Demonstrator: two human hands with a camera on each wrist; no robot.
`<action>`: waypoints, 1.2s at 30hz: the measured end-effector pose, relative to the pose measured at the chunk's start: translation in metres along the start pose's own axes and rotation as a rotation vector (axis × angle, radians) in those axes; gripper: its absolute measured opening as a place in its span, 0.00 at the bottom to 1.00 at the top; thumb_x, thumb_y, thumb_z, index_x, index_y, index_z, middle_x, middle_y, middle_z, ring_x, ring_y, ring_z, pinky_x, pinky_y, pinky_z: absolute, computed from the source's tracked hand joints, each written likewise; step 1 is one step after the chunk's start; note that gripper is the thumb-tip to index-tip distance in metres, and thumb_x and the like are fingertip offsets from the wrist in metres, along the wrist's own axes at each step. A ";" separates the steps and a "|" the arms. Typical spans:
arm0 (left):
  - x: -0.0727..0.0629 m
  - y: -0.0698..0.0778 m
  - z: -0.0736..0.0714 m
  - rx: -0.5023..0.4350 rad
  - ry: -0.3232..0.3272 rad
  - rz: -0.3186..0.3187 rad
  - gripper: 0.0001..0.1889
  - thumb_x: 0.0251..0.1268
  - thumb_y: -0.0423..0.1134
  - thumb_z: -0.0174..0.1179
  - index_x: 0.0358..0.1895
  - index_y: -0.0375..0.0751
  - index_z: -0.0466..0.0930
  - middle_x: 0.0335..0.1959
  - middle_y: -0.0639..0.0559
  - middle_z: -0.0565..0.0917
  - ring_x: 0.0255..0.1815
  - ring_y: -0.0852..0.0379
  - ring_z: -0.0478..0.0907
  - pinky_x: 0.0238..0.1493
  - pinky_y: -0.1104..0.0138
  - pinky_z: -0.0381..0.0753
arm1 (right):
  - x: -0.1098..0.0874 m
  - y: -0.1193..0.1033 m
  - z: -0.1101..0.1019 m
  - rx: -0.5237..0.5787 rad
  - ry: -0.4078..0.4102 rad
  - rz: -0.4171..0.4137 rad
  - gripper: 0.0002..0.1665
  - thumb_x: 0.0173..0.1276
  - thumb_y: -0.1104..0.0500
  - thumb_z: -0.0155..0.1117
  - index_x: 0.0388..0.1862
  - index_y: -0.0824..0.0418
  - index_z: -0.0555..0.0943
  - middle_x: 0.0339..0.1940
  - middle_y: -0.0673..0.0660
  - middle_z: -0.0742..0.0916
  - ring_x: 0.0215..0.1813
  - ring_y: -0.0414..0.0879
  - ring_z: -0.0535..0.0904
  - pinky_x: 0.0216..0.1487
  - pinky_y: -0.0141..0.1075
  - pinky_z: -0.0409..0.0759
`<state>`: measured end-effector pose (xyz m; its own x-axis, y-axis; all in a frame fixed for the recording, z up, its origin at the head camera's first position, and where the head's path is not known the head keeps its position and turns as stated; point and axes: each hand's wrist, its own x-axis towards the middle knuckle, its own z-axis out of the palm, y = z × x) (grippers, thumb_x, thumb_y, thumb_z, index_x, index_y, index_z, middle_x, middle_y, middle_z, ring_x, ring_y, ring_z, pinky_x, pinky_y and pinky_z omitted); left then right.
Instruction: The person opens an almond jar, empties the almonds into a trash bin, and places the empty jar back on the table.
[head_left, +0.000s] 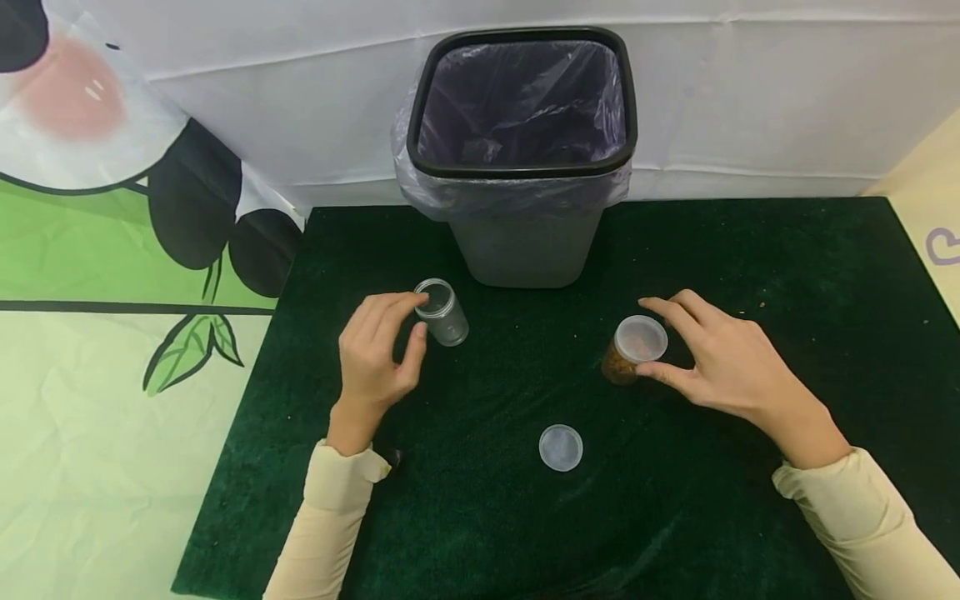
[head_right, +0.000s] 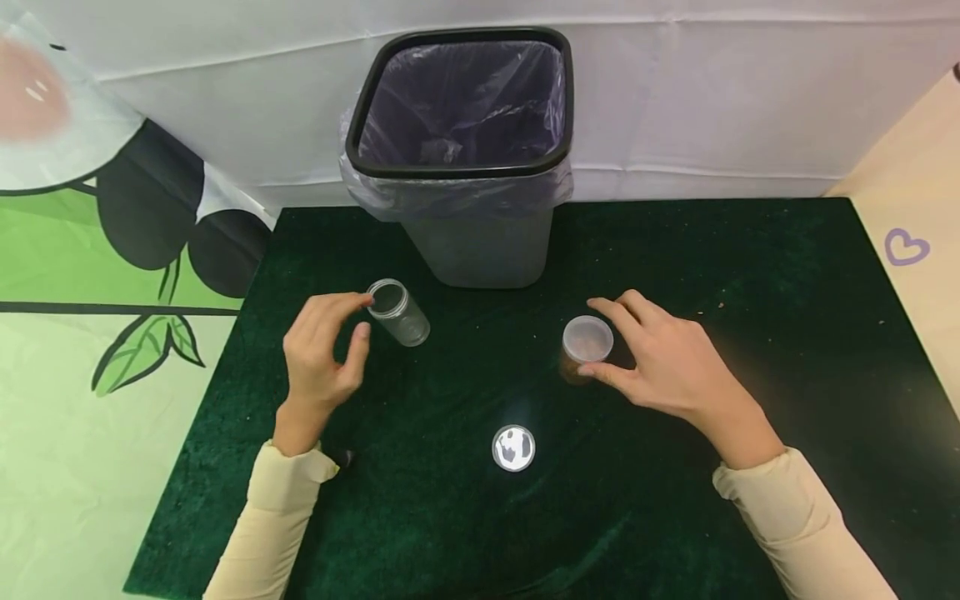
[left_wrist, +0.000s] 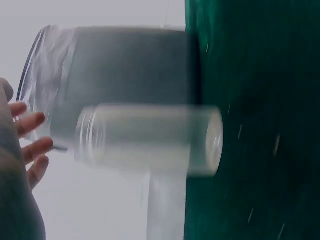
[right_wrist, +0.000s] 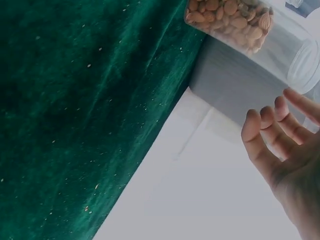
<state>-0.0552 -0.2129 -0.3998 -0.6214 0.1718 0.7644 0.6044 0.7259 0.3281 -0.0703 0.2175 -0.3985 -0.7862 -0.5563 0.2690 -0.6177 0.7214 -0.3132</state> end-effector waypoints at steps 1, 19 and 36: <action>0.000 0.004 0.005 -0.032 -0.012 0.026 0.19 0.76 0.47 0.54 0.52 0.35 0.85 0.46 0.41 0.88 0.45 0.45 0.84 0.48 0.55 0.83 | 0.001 -0.001 0.001 -0.009 -0.003 -0.006 0.47 0.59 0.40 0.80 0.74 0.50 0.73 0.51 0.51 0.82 0.33 0.38 0.71 0.27 0.30 0.70; 0.011 0.074 0.085 -0.176 -0.569 0.073 0.44 0.68 0.61 0.67 0.80 0.46 0.62 0.76 0.49 0.73 0.76 0.54 0.70 0.77 0.60 0.72 | 0.014 -0.020 0.000 0.137 0.081 0.071 0.32 0.60 0.49 0.79 0.61 0.56 0.78 0.39 0.51 0.85 0.34 0.40 0.77 0.33 0.37 0.80; 0.019 0.087 0.101 0.035 -0.539 0.199 0.40 0.68 0.62 0.64 0.78 0.48 0.66 0.55 0.51 0.83 0.43 0.58 0.84 0.41 0.69 0.88 | 0.027 -0.051 -0.008 0.225 -0.067 0.190 0.29 0.75 0.41 0.64 0.66 0.53 0.73 0.37 0.51 0.81 0.33 0.43 0.73 0.32 0.35 0.73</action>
<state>-0.0649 -0.0794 -0.4123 -0.6691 0.6162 0.4154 0.7247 0.6648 0.1812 -0.0598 0.1687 -0.3676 -0.8830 -0.4516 0.1284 -0.4427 0.7098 -0.5479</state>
